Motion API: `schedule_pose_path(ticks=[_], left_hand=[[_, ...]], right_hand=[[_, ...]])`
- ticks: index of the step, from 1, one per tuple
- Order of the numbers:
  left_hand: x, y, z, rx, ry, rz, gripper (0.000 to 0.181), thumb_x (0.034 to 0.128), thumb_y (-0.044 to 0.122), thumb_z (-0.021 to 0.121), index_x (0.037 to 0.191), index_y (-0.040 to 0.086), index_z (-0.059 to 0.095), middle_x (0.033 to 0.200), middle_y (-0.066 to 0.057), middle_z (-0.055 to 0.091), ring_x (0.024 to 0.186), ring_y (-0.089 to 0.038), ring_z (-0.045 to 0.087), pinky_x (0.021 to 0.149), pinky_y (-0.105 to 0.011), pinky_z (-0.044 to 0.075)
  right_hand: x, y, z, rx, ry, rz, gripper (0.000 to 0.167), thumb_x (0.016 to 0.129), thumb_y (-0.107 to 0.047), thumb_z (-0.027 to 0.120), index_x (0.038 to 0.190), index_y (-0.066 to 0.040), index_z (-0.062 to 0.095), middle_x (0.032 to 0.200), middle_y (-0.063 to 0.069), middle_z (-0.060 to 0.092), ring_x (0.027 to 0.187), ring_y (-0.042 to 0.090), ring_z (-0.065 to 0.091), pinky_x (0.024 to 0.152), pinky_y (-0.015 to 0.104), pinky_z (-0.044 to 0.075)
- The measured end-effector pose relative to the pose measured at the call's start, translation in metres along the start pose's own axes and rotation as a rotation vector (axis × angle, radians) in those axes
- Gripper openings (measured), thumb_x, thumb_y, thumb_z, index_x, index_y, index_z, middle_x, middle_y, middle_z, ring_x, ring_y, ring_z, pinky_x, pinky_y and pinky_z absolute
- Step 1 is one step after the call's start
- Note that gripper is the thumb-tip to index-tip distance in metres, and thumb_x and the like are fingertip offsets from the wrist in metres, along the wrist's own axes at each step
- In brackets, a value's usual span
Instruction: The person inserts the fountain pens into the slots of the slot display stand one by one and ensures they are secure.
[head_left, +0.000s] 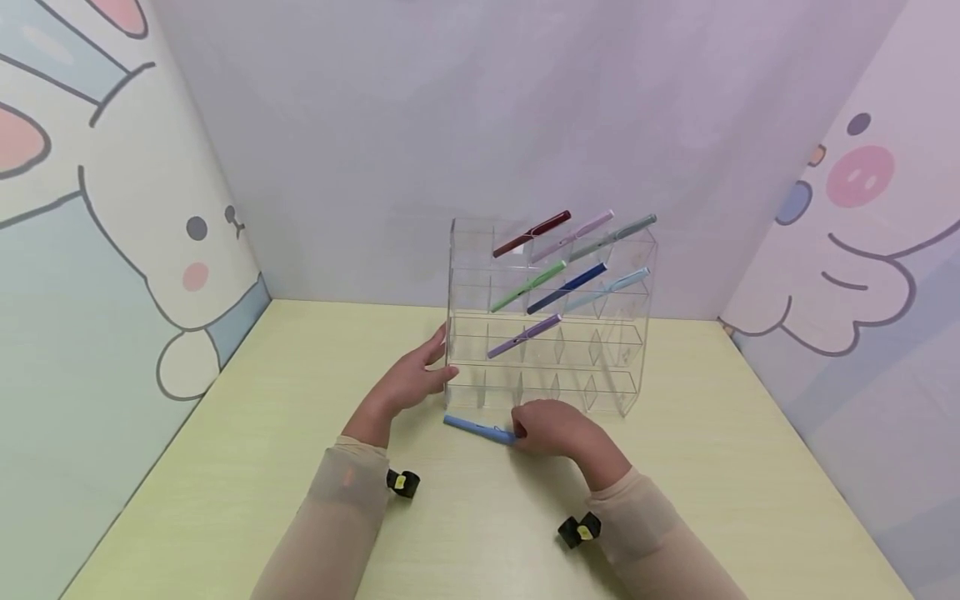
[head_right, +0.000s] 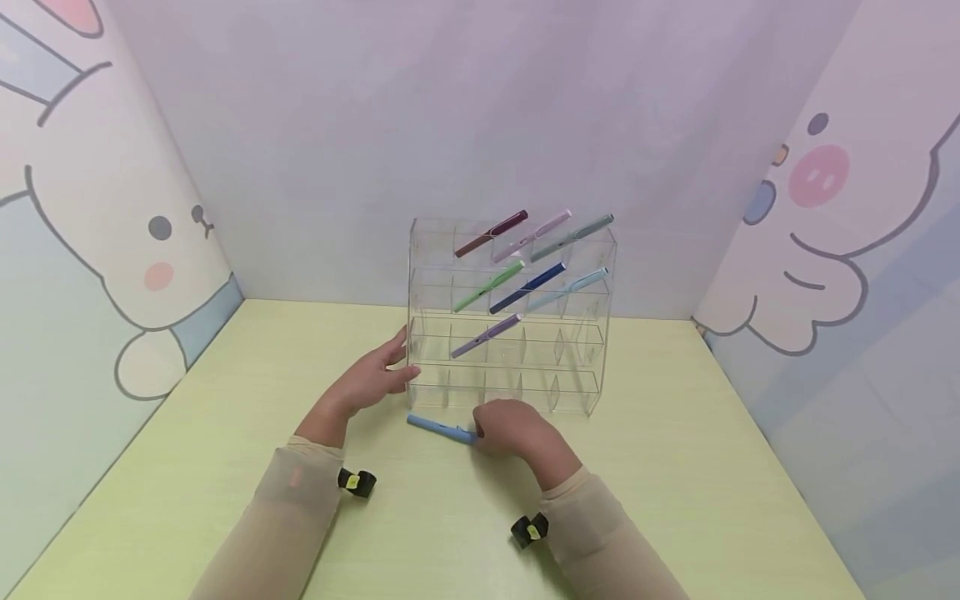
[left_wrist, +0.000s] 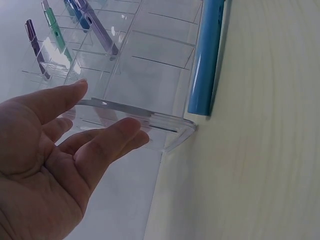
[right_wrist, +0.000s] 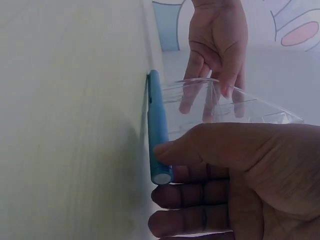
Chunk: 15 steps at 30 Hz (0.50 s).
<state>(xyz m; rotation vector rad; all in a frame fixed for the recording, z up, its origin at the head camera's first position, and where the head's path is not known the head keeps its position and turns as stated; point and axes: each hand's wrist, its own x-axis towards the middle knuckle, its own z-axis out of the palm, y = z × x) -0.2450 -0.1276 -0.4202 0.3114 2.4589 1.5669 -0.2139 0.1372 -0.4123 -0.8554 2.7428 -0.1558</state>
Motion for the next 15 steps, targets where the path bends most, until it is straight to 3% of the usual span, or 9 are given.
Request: schedule_pose_path(ticks=[4, 10, 15], left_hand=[[0.000, 0.000, -0.001, -0.006, 0.003, -0.001, 0.078, 0.0960, 0.038, 0.063, 0.149, 0.058, 0.009, 0.160, -0.002, 0.029, 0.110, -0.035, 0.067, 0.116, -0.057, 0.028], [0.000, 0.000, 0.000, 0.000, 0.003, 0.001, 0.077, 0.0954, 0.041, 0.063, 0.148, 0.060, 0.009, 0.160, 0.000, 0.030, 0.110, -0.034, 0.067, 0.116, -0.059, 0.027], [0.001, -0.001, 0.000, -0.009, 0.002, 0.010, 0.077, 0.0950, 0.042, 0.063, 0.148, 0.060, 0.010, 0.160, 0.000, 0.030, 0.111, -0.035, 0.066, 0.114, -0.061, 0.029]], right_hand=[[-0.005, 0.003, -0.008, 0.059, -0.001, -0.003, 0.016, 0.088, -0.018, 0.067, 0.079, -0.019, 0.055, 0.068, -0.007, 0.051, 0.061, 0.009, 0.044, 0.056, 0.026, 0.037], [-0.014, 0.008, -0.021, 0.213, -0.020, -0.014, 0.010, 0.091, -0.014, 0.068, 0.092, -0.020, 0.060, 0.076, -0.010, 0.061, 0.065, 0.008, 0.057, 0.060, 0.027, 0.048], [-0.021, 0.013, -0.032, 0.241, 0.029, -0.060, 0.011, 0.090, -0.013, 0.070, 0.098, -0.019, 0.067, 0.083, -0.011, 0.062, 0.071, 0.009, 0.055, 0.065, 0.028, 0.049]])
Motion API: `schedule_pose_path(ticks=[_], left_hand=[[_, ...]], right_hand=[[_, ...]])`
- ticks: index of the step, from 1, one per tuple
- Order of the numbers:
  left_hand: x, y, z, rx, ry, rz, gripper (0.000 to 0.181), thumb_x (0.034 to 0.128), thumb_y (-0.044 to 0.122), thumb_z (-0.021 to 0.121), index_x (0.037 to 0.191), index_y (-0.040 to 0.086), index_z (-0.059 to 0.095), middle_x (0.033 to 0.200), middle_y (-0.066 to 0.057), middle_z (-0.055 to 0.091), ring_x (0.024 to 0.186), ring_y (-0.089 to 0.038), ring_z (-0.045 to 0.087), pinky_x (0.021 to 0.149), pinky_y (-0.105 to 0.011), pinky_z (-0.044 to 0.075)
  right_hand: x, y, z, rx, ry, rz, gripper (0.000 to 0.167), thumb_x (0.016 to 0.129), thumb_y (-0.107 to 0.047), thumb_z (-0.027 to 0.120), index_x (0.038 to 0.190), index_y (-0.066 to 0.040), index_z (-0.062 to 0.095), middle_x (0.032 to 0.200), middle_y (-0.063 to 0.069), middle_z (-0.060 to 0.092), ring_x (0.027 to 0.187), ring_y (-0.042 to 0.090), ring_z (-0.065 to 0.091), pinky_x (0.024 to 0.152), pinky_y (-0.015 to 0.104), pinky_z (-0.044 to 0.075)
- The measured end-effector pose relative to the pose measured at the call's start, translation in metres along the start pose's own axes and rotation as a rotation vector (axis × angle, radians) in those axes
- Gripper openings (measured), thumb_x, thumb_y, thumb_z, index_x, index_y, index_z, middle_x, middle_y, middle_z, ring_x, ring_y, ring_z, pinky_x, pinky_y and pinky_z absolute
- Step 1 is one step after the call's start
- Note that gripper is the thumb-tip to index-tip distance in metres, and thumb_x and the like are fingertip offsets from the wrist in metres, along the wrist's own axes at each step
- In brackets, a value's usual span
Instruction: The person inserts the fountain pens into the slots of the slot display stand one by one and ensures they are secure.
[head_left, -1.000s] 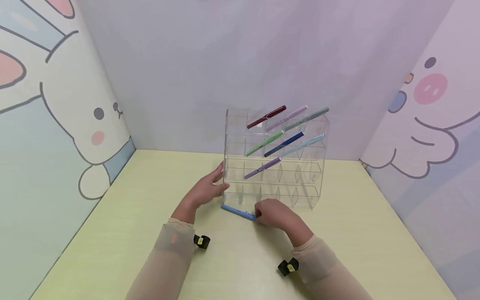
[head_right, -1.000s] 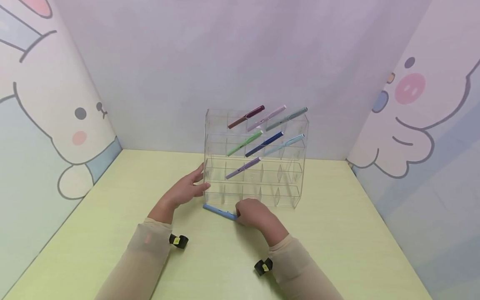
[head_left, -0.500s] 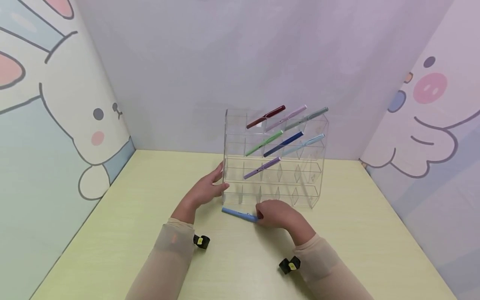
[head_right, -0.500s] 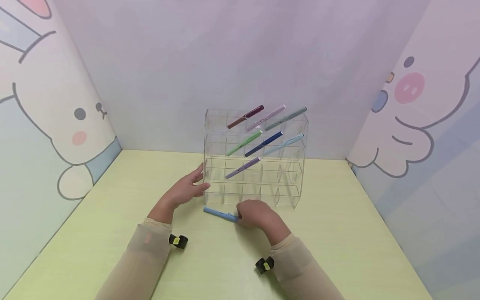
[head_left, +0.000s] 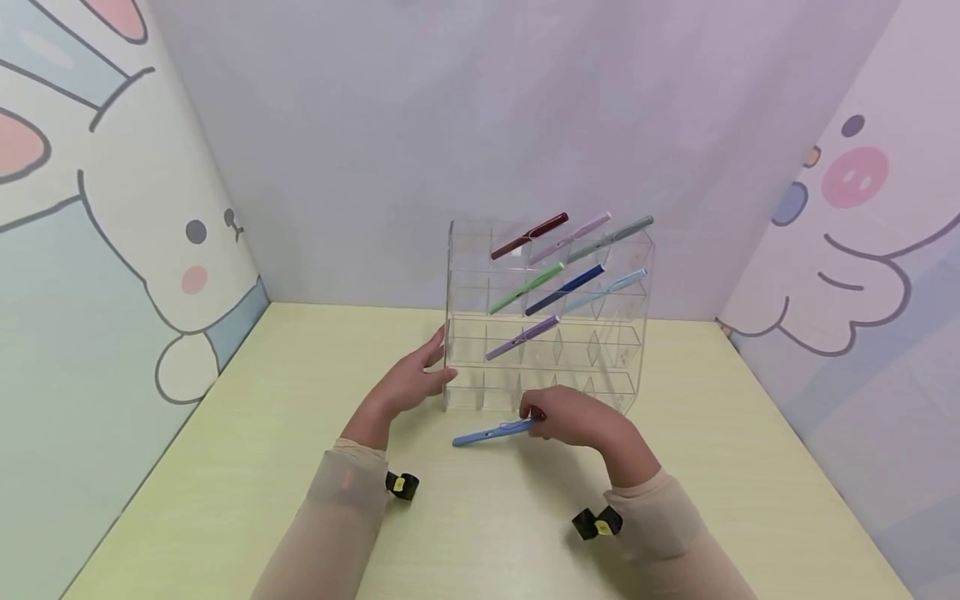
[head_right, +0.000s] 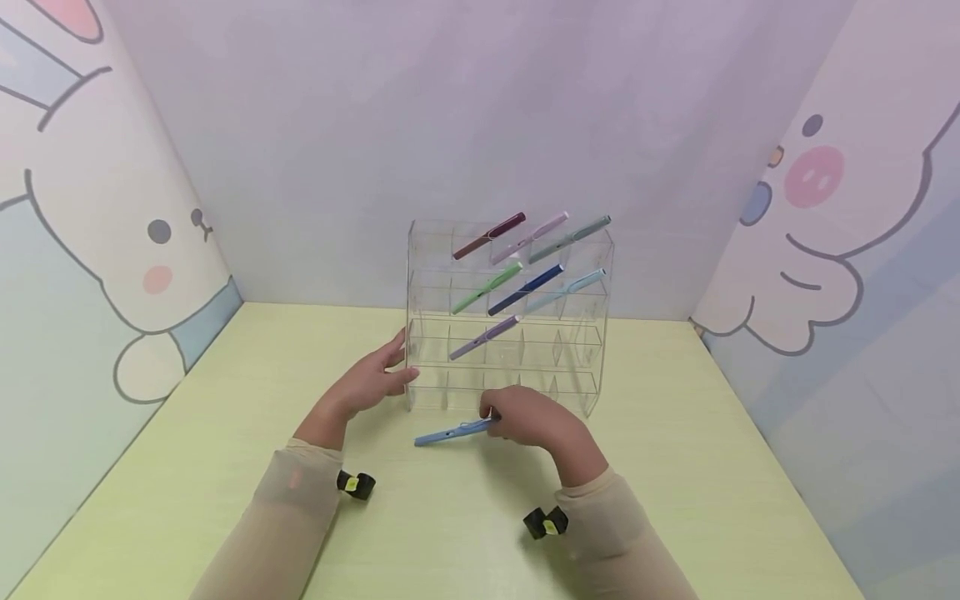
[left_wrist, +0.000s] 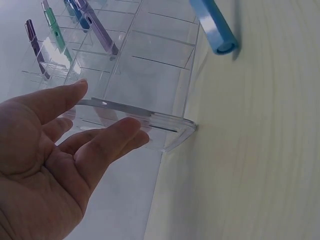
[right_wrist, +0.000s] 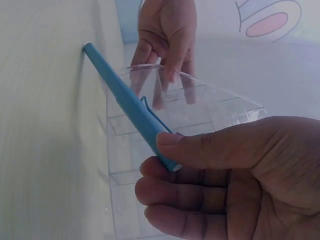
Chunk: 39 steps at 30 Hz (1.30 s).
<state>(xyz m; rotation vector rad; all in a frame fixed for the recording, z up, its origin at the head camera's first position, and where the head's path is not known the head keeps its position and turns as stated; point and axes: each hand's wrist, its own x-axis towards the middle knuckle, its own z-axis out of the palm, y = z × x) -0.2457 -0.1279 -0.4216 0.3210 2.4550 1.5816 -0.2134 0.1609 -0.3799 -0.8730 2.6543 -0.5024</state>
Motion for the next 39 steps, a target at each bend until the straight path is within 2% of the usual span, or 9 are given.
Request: schedule_pose_path(ticks=[5, 11, 15, 20, 27, 34, 39], left_hand=[[0.000, 0.000, 0.000, -0.001, -0.001, -0.002, 0.077, 0.0946, 0.042, 0.063, 0.148, 0.060, 0.010, 0.160, -0.001, 0.031, 0.111, -0.035, 0.066, 0.114, -0.060, 0.029], [-0.001, 0.001, -0.001, -0.019, -0.010, 0.008, 0.078, 0.0951, 0.040, 0.063, 0.148, 0.059, 0.010, 0.160, -0.006, 0.030, 0.111, -0.036, 0.066, 0.114, -0.057, 0.032], [-0.002, 0.000, -0.001, -0.024, -0.016, 0.013, 0.078, 0.0951, 0.041, 0.063, 0.148, 0.059, 0.010, 0.160, -0.006, 0.029, 0.113, -0.036, 0.065, 0.113, -0.057, 0.034], [-0.001, -0.001, -0.001, -0.015, -0.014, 0.009, 0.078, 0.0953, 0.041, 0.063, 0.149, 0.058, 0.009, 0.160, -0.004, 0.030, 0.113, -0.036, 0.065, 0.114, -0.057, 0.033], [-0.001, 0.000, -0.001, -0.009, -0.017, -0.002, 0.077, 0.0970, 0.038, 0.061, 0.150, 0.056, 0.008, 0.160, -0.004, 0.029, 0.114, -0.036, 0.065, 0.113, -0.054, 0.035], [-0.001, 0.000, -0.001, -0.010, -0.013, -0.005, 0.078, 0.0965, 0.039, 0.062, 0.150, 0.056, 0.008, 0.160, -0.004, 0.030, 0.114, -0.035, 0.064, 0.112, -0.052, 0.038], [-0.002, 0.001, -0.001, -0.007, -0.021, 0.004, 0.078, 0.0981, 0.034, 0.060, 0.152, 0.053, 0.006, 0.161, -0.008, 0.027, 0.114, -0.035, 0.065, 0.112, -0.054, 0.037]], right_hand=[[-0.004, 0.006, -0.009, 0.031, 0.056, -0.043, 0.007, 0.091, -0.018, 0.070, 0.090, -0.023, 0.065, 0.079, -0.012, 0.059, 0.071, 0.009, 0.051, 0.064, 0.027, 0.046], [-0.010, 0.011, -0.021, 0.191, 0.118, -0.080, 0.005, 0.094, -0.026, 0.067, 0.096, -0.025, 0.063, 0.081, -0.005, 0.066, 0.073, 0.014, 0.057, 0.062, 0.029, 0.048], [-0.014, 0.014, -0.026, 0.287, 0.125, -0.111, 0.008, 0.095, -0.029, 0.065, 0.100, -0.023, 0.061, 0.086, -0.003, 0.070, 0.079, 0.018, 0.062, 0.067, 0.031, 0.052], [-0.018, 0.019, -0.032, 0.309, 0.127, -0.122, 0.011, 0.096, -0.029, 0.064, 0.103, -0.022, 0.060, 0.088, -0.005, 0.069, 0.081, 0.017, 0.064, 0.071, 0.032, 0.055], [-0.027, 0.029, -0.042, 0.387, 0.152, -0.125, 0.021, 0.097, -0.030, 0.063, 0.114, -0.019, 0.062, 0.102, -0.002, 0.071, 0.093, 0.013, 0.069, 0.084, 0.034, 0.058], [-0.036, 0.043, -0.053, 0.548, 0.241, -0.141, 0.027, 0.096, -0.025, 0.064, 0.119, -0.012, 0.058, 0.108, 0.008, 0.070, 0.094, 0.019, 0.071, 0.086, 0.030, 0.059], [-0.042, 0.052, -0.061, 0.662, 0.354, -0.178, 0.027, 0.098, -0.016, 0.061, 0.121, -0.003, 0.055, 0.112, 0.018, 0.066, 0.097, 0.026, 0.072, 0.086, 0.032, 0.059]])
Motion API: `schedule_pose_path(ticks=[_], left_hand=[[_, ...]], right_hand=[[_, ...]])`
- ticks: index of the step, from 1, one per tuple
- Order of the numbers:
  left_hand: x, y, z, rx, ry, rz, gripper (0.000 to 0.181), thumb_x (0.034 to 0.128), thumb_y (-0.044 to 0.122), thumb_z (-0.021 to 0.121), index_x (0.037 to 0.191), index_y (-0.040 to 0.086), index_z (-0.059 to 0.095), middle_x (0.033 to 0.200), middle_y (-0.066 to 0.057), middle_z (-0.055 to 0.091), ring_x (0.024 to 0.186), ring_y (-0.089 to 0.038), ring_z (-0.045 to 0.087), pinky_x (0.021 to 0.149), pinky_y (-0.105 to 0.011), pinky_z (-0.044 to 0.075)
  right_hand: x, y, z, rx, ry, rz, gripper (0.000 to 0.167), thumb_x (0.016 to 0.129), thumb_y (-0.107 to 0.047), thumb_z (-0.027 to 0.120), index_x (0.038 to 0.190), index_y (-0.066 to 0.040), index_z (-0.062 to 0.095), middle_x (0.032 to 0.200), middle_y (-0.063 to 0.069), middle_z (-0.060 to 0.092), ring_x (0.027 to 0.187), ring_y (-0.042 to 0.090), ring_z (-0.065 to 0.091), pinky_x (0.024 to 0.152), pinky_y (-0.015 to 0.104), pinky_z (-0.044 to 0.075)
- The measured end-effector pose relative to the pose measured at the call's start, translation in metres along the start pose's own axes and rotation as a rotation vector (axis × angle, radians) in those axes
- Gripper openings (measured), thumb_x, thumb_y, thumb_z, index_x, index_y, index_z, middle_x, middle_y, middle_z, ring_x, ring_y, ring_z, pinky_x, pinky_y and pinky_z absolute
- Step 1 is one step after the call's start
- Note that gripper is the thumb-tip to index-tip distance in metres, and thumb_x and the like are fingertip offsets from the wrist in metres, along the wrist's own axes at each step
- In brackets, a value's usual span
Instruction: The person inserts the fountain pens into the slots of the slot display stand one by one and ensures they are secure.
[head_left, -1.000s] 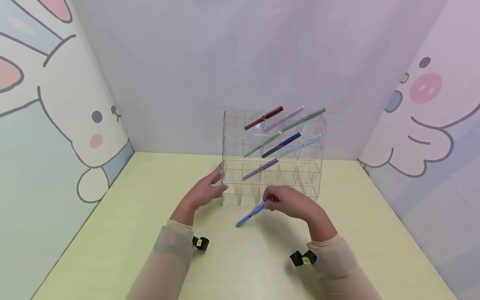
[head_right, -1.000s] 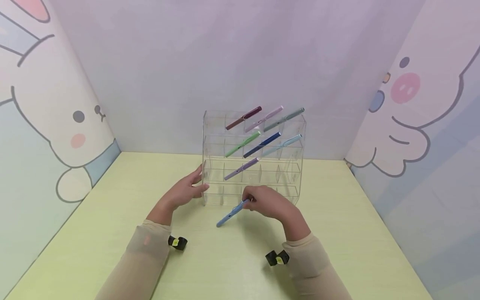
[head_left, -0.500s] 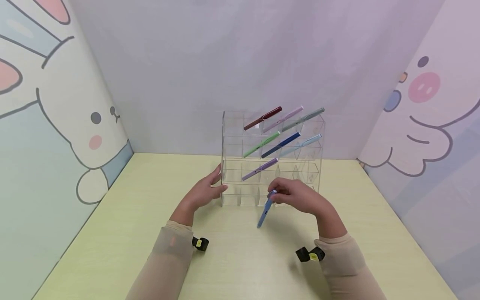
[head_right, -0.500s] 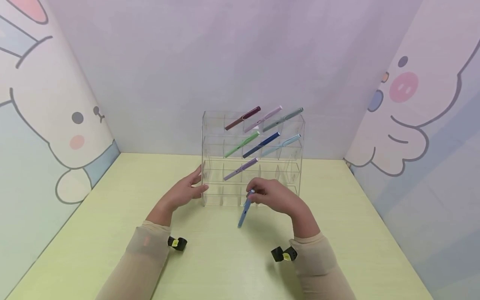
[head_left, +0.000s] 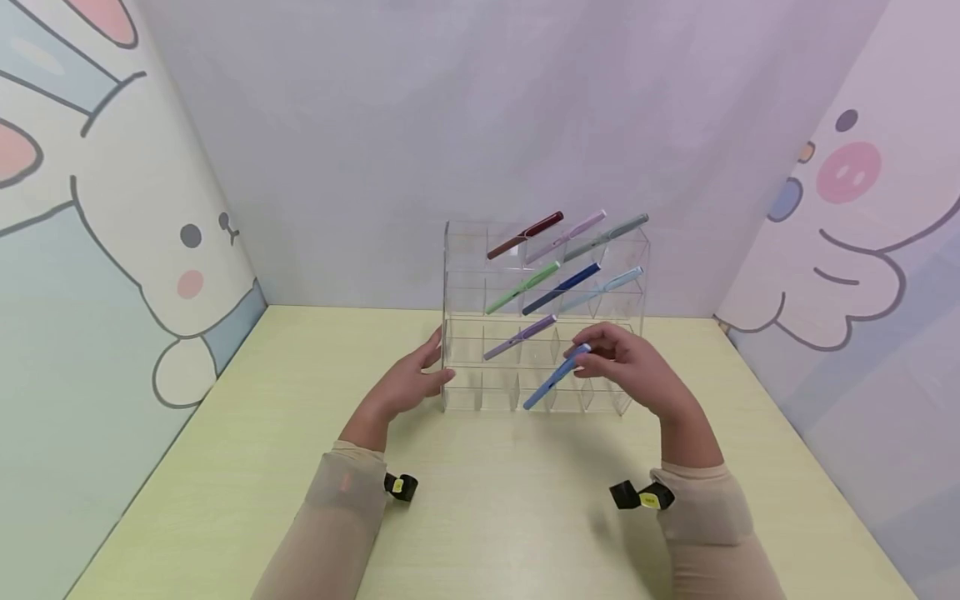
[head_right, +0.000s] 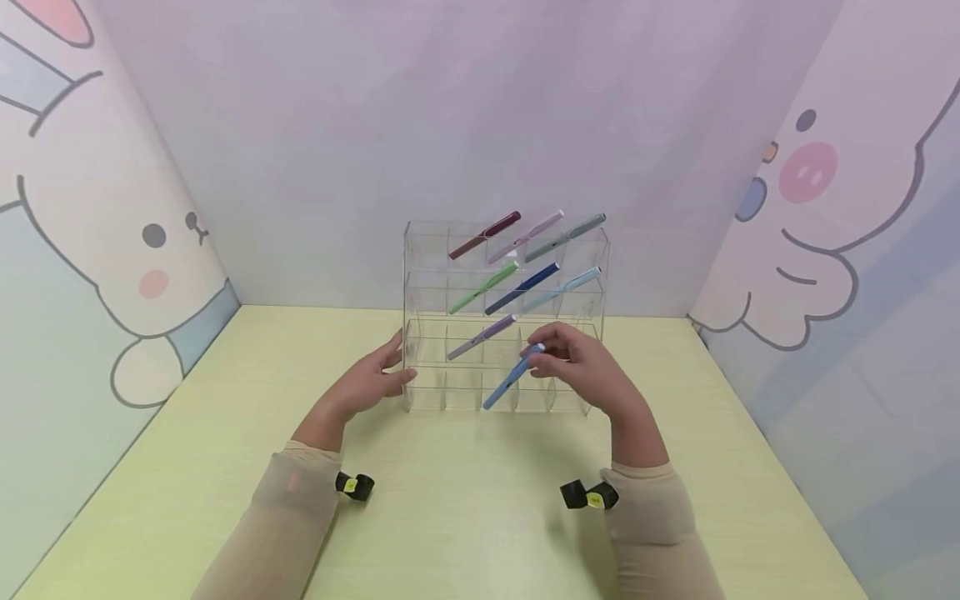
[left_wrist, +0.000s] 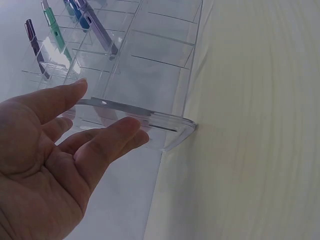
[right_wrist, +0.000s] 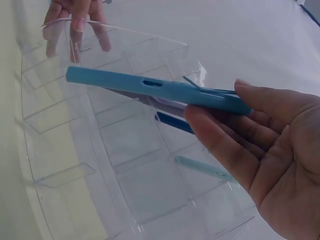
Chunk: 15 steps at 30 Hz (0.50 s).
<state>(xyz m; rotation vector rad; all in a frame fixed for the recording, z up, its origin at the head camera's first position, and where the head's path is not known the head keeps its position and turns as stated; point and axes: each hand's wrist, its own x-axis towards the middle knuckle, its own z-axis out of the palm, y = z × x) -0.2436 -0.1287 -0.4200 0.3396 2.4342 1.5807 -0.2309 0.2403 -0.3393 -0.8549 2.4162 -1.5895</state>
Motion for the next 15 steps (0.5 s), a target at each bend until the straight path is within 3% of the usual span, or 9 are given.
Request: schedule_pose_path(ticks=[5, 15], left_hand=[[0.000, 0.000, 0.000, -0.005, 0.003, 0.000, 0.079, 0.0972, 0.036, 0.061, 0.152, 0.054, 0.007, 0.161, -0.008, 0.027, 0.114, -0.035, 0.064, 0.112, -0.054, 0.036], [0.000, -0.001, 0.000, -0.007, 0.010, -0.018, 0.079, 0.0963, 0.038, 0.062, 0.151, 0.055, 0.008, 0.161, -0.006, 0.028, 0.112, -0.034, 0.066, 0.114, -0.054, 0.034]], right_hand=[[-0.002, 0.002, -0.010, 0.072, 0.158, -0.099, 0.030, 0.098, -0.010, 0.059, 0.123, 0.005, 0.052, 0.114, 0.016, 0.067, 0.098, 0.024, 0.071, 0.084, 0.033, 0.058], [0.000, 0.008, -0.015, 0.256, 0.532, -0.277, 0.032, 0.097, -0.006, 0.060, 0.125, 0.008, 0.054, 0.111, 0.013, 0.069, 0.097, 0.016, 0.071, 0.086, 0.033, 0.056]])
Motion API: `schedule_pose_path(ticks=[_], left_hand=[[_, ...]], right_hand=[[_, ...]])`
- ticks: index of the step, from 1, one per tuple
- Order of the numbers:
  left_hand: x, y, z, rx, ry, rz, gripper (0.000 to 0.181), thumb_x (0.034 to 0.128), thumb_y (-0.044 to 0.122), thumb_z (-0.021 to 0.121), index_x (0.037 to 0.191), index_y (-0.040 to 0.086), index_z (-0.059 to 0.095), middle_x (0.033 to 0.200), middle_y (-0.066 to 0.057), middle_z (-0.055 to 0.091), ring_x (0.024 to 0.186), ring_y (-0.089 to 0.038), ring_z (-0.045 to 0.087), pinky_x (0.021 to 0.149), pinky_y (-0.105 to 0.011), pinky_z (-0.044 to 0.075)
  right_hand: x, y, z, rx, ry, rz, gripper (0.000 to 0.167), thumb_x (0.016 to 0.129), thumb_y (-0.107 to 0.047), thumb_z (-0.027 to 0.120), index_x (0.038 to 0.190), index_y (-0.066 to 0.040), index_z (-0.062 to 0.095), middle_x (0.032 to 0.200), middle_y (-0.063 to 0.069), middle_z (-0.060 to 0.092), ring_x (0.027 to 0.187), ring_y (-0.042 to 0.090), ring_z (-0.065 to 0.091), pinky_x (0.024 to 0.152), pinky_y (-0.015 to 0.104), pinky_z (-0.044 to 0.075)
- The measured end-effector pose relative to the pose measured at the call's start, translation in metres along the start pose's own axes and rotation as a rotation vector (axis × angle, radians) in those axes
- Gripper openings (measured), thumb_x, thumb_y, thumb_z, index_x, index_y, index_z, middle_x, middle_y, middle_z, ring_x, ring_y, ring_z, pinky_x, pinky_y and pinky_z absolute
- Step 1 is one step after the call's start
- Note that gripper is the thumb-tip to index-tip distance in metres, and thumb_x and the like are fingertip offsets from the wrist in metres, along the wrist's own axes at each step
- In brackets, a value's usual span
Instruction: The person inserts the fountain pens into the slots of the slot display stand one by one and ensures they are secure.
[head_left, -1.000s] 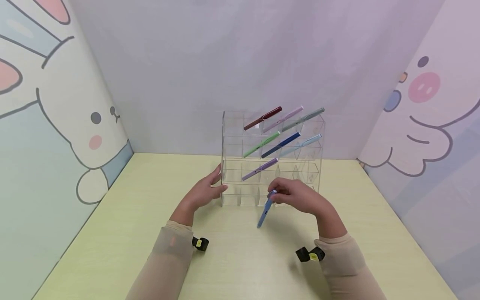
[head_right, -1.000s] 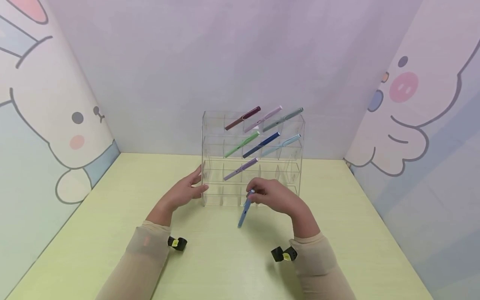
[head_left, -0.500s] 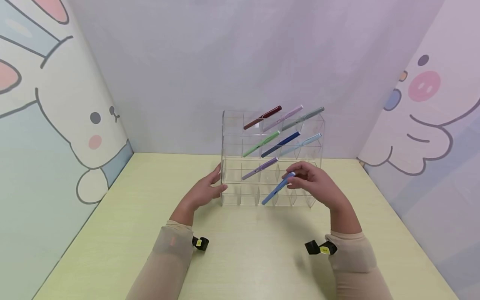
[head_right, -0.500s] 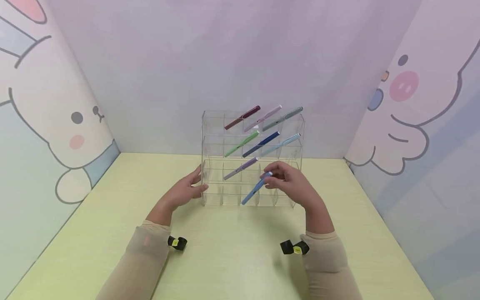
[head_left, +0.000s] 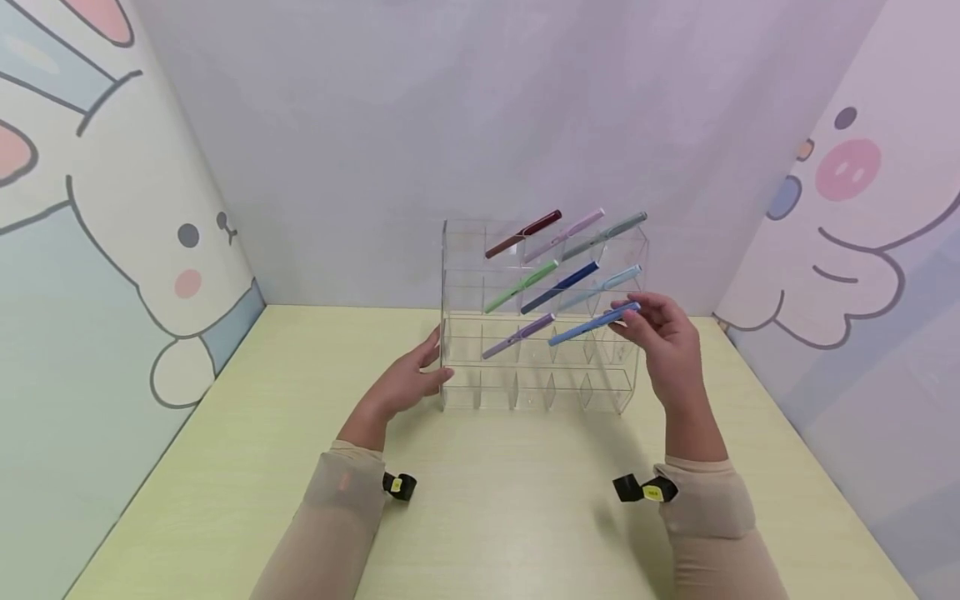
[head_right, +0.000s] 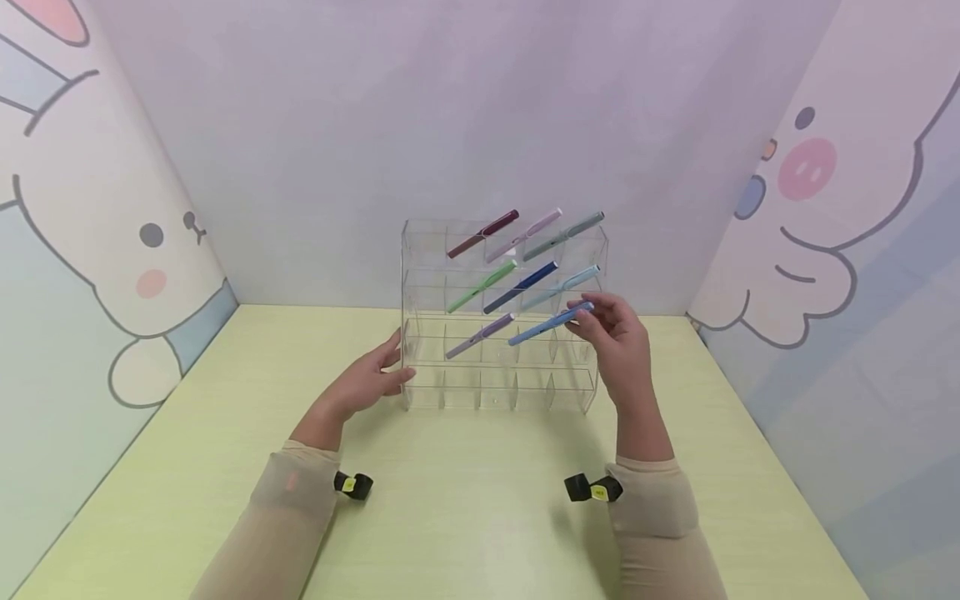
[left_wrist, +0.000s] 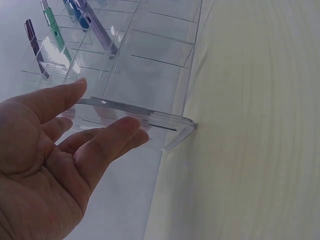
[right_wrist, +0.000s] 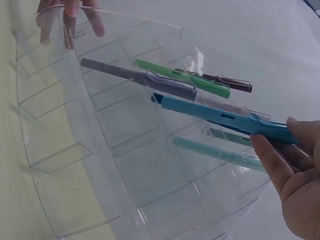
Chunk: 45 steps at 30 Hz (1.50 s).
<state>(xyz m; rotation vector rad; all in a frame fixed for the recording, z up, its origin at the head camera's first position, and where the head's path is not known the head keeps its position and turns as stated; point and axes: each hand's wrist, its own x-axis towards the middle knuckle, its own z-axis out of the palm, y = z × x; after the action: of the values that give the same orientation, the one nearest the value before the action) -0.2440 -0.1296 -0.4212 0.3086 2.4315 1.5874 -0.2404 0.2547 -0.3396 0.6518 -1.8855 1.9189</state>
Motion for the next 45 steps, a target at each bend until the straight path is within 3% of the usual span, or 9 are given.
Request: schedule_pose_path(ticks=[6, 13, 21, 36, 45], left_hand=[[0.001, -0.002, 0.001, 0.010, -0.001, 0.012, 0.079, 0.0955, 0.041, 0.062, 0.151, 0.054, 0.007, 0.161, -0.008, 0.027, 0.113, -0.034, 0.065, 0.114, -0.054, 0.034], [0.001, -0.002, 0.000, 0.007, -0.002, 0.014, 0.079, 0.0949, 0.043, 0.062, 0.151, 0.055, 0.007, 0.161, -0.008, 0.027, 0.113, -0.034, 0.065, 0.114, -0.054, 0.033], [0.001, -0.003, 0.000, 0.005, -0.006, 0.014, 0.081, 0.0944, 0.044, 0.063, 0.152, 0.052, 0.007, 0.161, -0.008, 0.027, 0.113, -0.035, 0.065, 0.114, -0.056, 0.032], [0.001, -0.001, 0.000, 0.002, -0.010, 0.014, 0.081, 0.0943, 0.045, 0.063, 0.152, 0.052, 0.006, 0.161, -0.007, 0.026, 0.116, -0.035, 0.063, 0.113, -0.054, 0.035], [0.002, -0.001, 0.000, 0.000, -0.007, 0.011, 0.080, 0.0970, 0.037, 0.062, 0.153, 0.051, 0.006, 0.161, -0.007, 0.027, 0.116, -0.034, 0.063, 0.111, -0.053, 0.037]], right_hand=[[0.002, 0.005, 0.001, 0.093, 0.098, -0.034, 0.036, 0.095, -0.003, 0.061, 0.124, 0.016, 0.050, 0.108, 0.014, 0.069, 0.096, 0.018, 0.070, 0.087, 0.034, 0.056], [0.003, 0.012, 0.003, 0.063, 0.114, -0.011, 0.036, 0.095, -0.004, 0.062, 0.124, 0.014, 0.051, 0.108, 0.013, 0.068, 0.095, 0.017, 0.069, 0.086, 0.033, 0.056], [0.002, 0.018, 0.010, 0.008, 0.075, 0.025, 0.030, 0.095, -0.008, 0.063, 0.123, 0.001, 0.059, 0.112, 0.015, 0.066, 0.096, 0.016, 0.067, 0.086, 0.032, 0.056], [0.000, 0.034, 0.022, -0.085, 0.018, 0.112, 0.034, 0.096, -0.013, 0.062, 0.123, 0.008, 0.056, 0.112, 0.017, 0.066, 0.095, 0.011, 0.069, 0.084, 0.026, 0.057], [-0.001, 0.037, 0.026, -0.144, -0.026, 0.161, 0.038, 0.097, -0.016, 0.061, 0.126, 0.009, 0.055, 0.116, 0.020, 0.064, 0.095, 0.007, 0.069, 0.085, 0.022, 0.056]])
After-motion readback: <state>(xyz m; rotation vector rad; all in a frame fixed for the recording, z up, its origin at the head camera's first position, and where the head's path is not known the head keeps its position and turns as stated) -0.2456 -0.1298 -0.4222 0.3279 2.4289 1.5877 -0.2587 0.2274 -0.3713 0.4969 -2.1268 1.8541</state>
